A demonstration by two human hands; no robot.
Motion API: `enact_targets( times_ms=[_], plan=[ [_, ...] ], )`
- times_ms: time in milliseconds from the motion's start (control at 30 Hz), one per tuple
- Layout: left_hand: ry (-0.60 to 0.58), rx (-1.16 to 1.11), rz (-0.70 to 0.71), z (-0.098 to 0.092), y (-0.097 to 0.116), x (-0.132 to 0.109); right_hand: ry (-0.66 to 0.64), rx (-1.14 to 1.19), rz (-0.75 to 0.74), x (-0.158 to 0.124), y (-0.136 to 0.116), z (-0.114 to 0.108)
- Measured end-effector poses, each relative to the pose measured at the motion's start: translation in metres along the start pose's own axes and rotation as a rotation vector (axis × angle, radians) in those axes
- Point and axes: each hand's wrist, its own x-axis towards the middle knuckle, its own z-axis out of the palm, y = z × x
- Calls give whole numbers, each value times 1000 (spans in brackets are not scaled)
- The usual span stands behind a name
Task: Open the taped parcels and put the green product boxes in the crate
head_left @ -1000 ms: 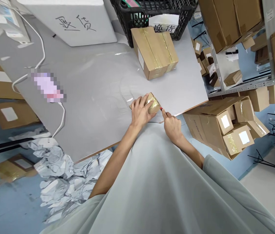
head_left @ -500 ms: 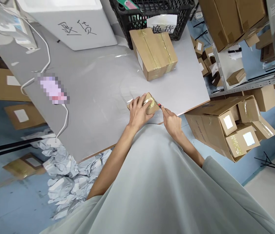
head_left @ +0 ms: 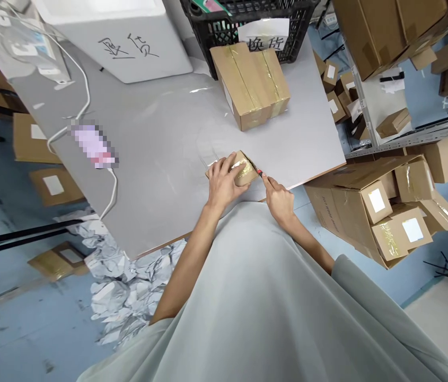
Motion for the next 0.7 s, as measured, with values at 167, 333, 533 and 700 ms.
enact_targets(
  times_ms=[167, 333, 533, 700],
  plan=[
    [-3, 13, -12, -2, 1, 1, -12, 51, -23, -13, 2, -8],
    [26, 8, -41, 9, 8, 11, 144, 277, 72, -16, 21, 3],
    [69, 18, -23, 6, 21, 27, 261, 805, 176, 36, 53, 37],
    [115, -24, -77, -22, -8, 8, 335, 1011, 254, 81, 68, 53]
  ],
)
